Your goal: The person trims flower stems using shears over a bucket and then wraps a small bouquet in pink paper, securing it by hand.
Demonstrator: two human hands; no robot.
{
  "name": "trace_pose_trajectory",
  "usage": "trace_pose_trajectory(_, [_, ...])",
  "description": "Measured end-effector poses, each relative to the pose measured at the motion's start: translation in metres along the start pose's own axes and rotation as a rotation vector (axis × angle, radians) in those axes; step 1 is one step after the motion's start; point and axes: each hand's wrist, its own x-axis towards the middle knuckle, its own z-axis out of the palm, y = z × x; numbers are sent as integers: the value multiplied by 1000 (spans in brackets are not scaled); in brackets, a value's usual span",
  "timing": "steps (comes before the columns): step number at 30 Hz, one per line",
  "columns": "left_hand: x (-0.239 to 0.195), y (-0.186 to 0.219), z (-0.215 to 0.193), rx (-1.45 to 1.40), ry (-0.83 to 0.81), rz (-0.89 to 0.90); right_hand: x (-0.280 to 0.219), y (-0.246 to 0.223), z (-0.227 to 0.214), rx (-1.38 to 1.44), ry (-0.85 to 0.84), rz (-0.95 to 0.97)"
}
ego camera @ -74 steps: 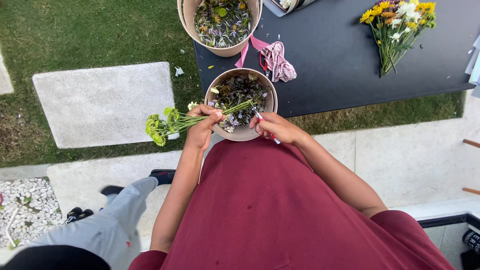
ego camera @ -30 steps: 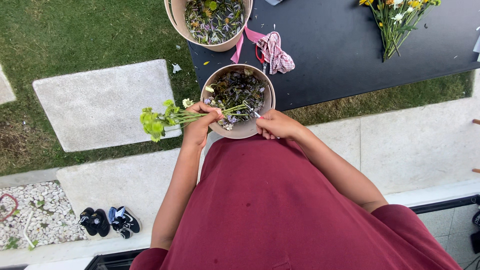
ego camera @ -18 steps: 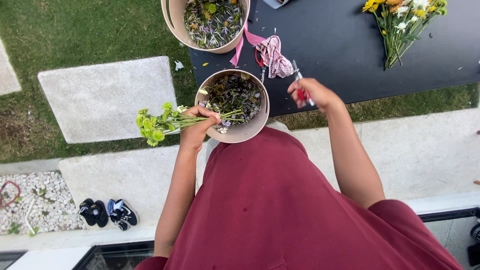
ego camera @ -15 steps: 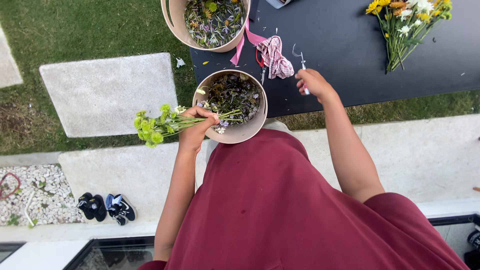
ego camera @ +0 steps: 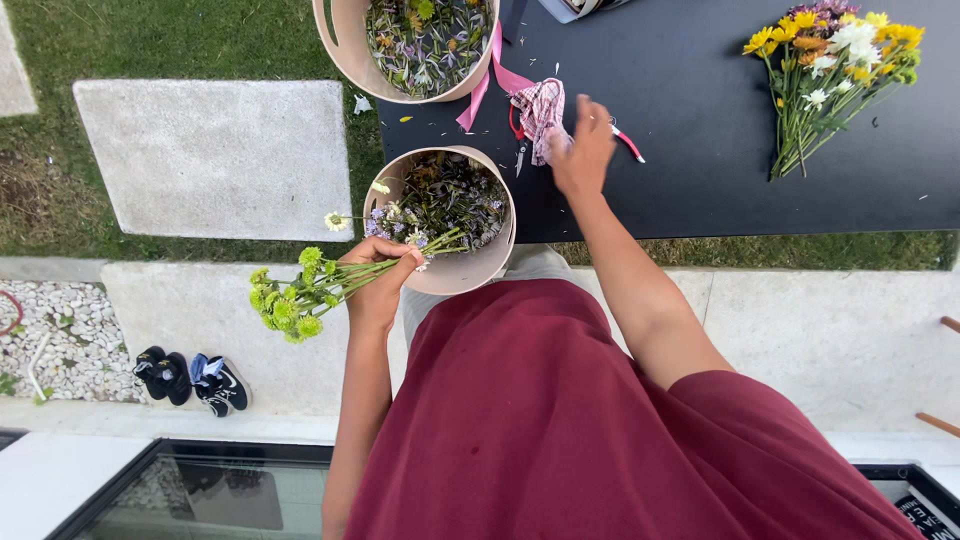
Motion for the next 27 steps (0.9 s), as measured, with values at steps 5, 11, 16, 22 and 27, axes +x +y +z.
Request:
trace_pose_trajectory(5, [5,23,2,39,-77,38,4,-13,3,225,-279,-122])
trace_pose_trajectory(11, [21,44,0,-34,-237,79,-15,-59,-150,810,215,97])
trace_pose_trajectory(16, [43,12,19,-253,-472,219,-103,-139,-259,787,-361,-621])
trace_pose_trajectory(22, [51,18,38,-119,-655,102,-143,-161,-221,250,-297,-598])
trace_pose_trajectory(27, [28,55,36,-223,-755,63,-149,-155,-204,349,-74,-439])
